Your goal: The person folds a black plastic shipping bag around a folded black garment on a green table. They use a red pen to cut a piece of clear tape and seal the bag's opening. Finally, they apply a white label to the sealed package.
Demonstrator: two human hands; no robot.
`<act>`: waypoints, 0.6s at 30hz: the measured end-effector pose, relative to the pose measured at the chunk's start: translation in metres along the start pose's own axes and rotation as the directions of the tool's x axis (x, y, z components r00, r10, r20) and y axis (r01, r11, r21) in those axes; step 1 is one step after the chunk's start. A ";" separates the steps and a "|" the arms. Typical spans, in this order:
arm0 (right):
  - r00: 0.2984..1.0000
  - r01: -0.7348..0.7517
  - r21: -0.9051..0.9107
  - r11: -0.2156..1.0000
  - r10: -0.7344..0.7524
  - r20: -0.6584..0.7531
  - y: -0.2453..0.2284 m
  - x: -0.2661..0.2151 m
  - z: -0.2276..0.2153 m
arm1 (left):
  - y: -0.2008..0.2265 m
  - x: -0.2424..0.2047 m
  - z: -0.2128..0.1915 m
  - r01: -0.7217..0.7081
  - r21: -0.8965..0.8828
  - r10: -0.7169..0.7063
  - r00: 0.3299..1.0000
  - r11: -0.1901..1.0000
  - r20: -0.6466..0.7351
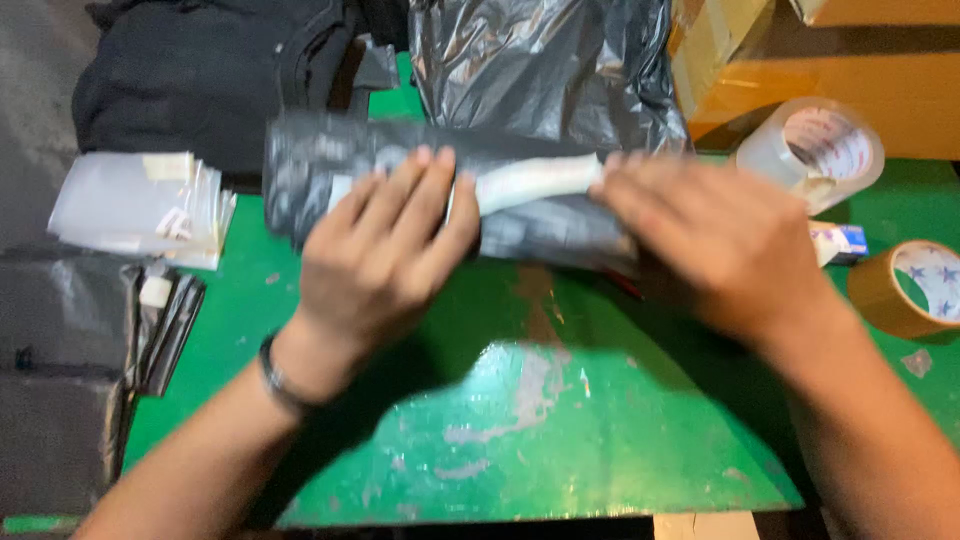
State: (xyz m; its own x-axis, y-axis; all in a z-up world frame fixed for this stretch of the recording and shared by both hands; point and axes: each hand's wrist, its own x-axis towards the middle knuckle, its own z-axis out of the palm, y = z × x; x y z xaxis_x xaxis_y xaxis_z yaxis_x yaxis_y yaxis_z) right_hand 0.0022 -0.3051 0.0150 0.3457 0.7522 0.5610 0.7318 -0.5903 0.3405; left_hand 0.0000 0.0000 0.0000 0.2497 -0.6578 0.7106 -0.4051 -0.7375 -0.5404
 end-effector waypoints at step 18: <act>0.855 -0.438 -0.328 0.837 0.500 0.134 0.131 0.029 0.188 | -0.005 0.035 0.279 0.410 -0.280 -0.352 0.906 0.868 0.236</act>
State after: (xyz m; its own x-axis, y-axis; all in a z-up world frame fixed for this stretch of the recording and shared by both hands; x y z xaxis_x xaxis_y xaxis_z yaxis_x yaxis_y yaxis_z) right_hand 0.2184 -0.3054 -0.0654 0.7407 0.3871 0.5491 0.2681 -0.9197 0.2868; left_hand 0.2564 -0.0618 -0.0984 0.5765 -0.3726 0.7272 -0.4953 -0.8672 -0.0518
